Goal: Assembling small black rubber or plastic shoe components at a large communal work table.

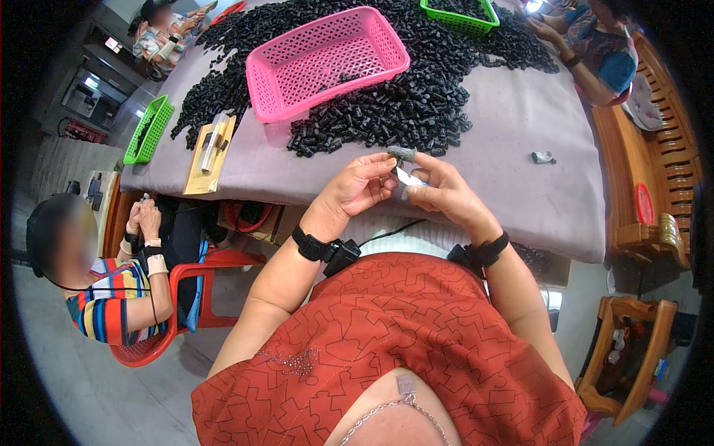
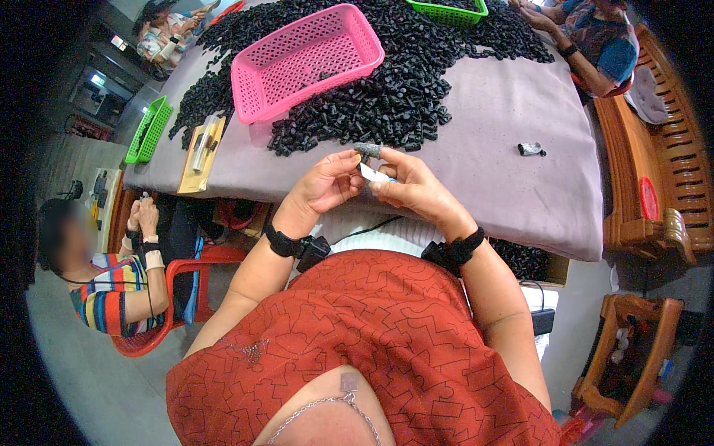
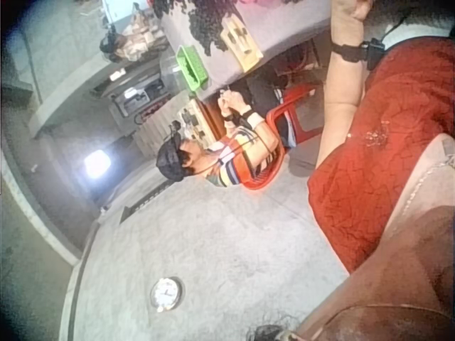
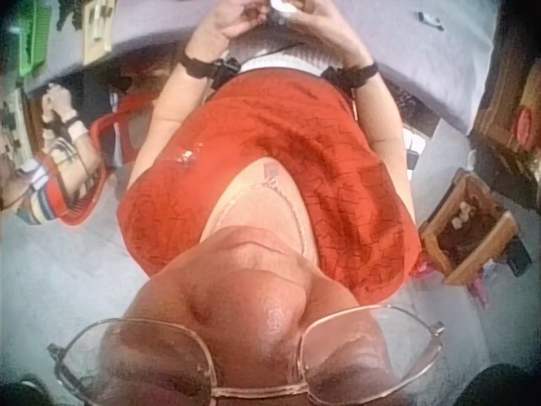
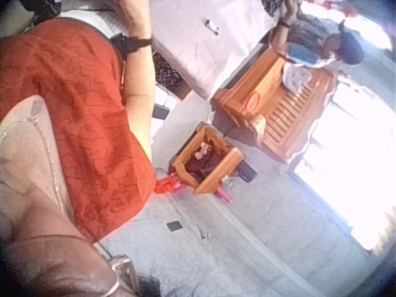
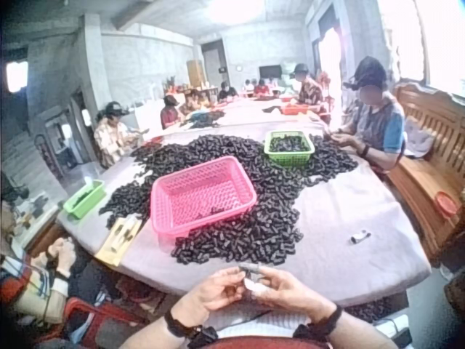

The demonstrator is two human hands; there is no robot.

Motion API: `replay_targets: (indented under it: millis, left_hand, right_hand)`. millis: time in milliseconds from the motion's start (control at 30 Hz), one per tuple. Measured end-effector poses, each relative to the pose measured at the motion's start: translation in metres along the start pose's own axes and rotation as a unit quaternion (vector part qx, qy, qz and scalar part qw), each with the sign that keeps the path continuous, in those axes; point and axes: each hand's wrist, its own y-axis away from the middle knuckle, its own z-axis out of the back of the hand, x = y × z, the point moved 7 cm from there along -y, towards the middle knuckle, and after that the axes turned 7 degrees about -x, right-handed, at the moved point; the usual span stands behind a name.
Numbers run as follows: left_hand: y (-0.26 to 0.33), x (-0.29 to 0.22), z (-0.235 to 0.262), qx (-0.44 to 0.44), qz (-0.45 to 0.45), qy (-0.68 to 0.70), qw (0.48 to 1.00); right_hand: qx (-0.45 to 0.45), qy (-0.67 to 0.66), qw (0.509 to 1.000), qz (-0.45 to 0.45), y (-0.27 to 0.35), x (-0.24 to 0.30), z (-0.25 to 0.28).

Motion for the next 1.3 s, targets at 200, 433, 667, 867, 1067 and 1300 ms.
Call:
replay_targets:
  millis: [200,433,667,867,1067,1300]
  left_hand:
    - [0.000,0.002,0.001,-0.006,0.013,-0.002,1.000]
    - [0.001,0.002,0.000,-0.005,0.010,-0.012,1.000]
    - [0.001,-0.001,0.004,-0.006,-0.001,-0.030,1.000]
    - [0.002,-0.009,0.004,-0.028,-0.025,-0.036,0.999]
    - [0.000,-0.004,0.002,-0.007,-0.023,-0.025,0.999]
    - [0.000,-0.002,-0.005,0.006,-0.037,-0.056,0.998]
  right_hand:
    - [-0.015,-0.008,1.000,-0.008,-0.003,-0.001,0.004]
    - [-0.019,-0.024,1.000,-0.003,-0.004,-0.004,0.006]
    - [-0.026,-0.031,0.999,0.001,-0.003,-0.004,0.005]
    - [-0.031,-0.027,0.999,0.001,-0.003,-0.004,0.007]
    - [-0.041,-0.021,0.999,0.001,-0.004,-0.002,0.006]
    - [-0.029,-0.015,0.999,-0.010,-0.003,-0.005,0.006]
